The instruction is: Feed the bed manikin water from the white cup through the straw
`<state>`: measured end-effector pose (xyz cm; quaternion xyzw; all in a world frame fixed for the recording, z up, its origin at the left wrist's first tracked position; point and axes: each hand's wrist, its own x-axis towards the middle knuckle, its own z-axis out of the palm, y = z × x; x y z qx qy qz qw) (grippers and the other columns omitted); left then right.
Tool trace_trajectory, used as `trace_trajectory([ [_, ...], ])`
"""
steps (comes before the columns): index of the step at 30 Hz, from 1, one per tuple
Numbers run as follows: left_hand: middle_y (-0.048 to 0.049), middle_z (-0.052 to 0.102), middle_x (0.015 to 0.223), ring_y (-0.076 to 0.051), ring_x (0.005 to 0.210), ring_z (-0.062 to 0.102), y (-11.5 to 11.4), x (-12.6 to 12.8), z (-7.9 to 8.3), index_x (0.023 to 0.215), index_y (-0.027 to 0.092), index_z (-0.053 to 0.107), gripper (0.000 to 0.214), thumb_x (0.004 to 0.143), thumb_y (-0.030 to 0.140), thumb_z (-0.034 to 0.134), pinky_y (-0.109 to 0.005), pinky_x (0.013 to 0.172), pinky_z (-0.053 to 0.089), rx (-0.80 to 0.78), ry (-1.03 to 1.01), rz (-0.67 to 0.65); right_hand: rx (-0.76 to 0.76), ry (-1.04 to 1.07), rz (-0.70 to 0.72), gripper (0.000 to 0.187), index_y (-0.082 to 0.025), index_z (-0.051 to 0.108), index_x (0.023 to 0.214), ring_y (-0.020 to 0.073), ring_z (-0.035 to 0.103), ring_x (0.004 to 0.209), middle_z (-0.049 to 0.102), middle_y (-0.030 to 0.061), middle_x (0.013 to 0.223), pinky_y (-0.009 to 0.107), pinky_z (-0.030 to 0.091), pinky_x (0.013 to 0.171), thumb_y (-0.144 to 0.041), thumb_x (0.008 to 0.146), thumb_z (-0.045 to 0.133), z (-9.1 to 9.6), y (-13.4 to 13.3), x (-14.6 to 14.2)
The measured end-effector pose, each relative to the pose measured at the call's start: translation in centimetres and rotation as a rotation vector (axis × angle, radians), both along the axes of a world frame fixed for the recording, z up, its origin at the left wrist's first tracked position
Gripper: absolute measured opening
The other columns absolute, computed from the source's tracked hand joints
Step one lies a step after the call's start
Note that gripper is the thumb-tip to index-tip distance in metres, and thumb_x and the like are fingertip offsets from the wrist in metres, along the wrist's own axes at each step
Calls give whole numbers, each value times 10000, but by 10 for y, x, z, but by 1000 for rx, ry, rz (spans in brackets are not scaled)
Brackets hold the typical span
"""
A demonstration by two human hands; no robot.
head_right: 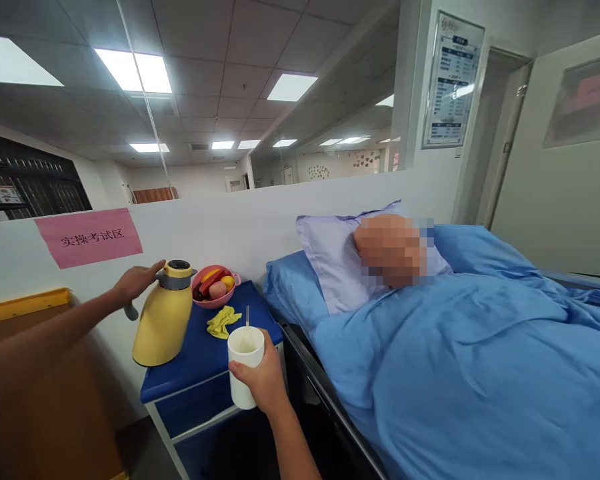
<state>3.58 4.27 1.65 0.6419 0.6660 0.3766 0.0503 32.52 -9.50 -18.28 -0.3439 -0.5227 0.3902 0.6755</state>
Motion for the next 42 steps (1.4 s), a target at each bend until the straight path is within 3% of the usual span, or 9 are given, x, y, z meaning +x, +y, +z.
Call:
trace_trajectory([
  [5,-87,595,675,-305,743,636,-47,54,53,853,205,720,397,773,538,518,-368,699,493,-46,425,-256,-4,-83,-103,526,-219,603,1064,244,651,869,707,32,953,375,531,823,-384,615,824,13,-44,18],
  [8,-107,574,671,-296,717,616,-90,100,75,752,192,698,536,832,621,387,-383,732,486,-109,621,-339,-11,-121,-125,528,-216,603,1070,244,651,881,707,30,958,374,528,819,-361,616,829,20,-61,23],
  [11,-100,538,631,-264,695,607,-132,142,86,558,189,597,666,851,707,299,-363,747,485,-204,710,-457,-13,-108,-127,552,-212,596,1077,242,648,885,706,33,965,376,524,816,-351,599,835,27,-72,23],
  [15,-96,553,631,-250,691,600,-166,171,90,508,184,556,669,842,727,354,-372,764,488,-287,785,-495,70,-87,-97,561,-216,589,1084,230,647,856,711,32,960,365,523,803,-332,594,837,36,-80,16],
  [25,-80,496,559,-210,588,496,-194,167,90,508,192,541,596,873,633,377,-403,705,419,-295,980,-554,64,-97,-44,524,-223,563,1068,227,663,840,721,24,954,342,529,762,-272,609,812,35,-76,-22],
  [32,-87,536,579,-279,706,578,-190,154,73,730,207,668,493,874,604,415,-420,763,409,-325,1040,-607,-31,-184,-23,490,-239,558,1024,226,650,779,716,-4,883,336,502,705,-262,606,812,27,-82,-45],
  [37,-132,625,715,-308,797,607,-188,151,60,851,209,693,363,899,456,432,-440,780,411,-324,1224,-595,-35,-200,12,484,-250,539,1002,247,645,795,709,3,886,352,485,706,-291,600,806,23,-81,-54],
  [42,-150,673,855,-304,831,618,-195,161,62,977,227,709,356,916,420,416,-421,757,424,-322,1331,-593,-36,-189,14,456,-256,539,969,236,637,777,700,-7,871,336,474,689,-284,596,798,25,-82,-57],
])
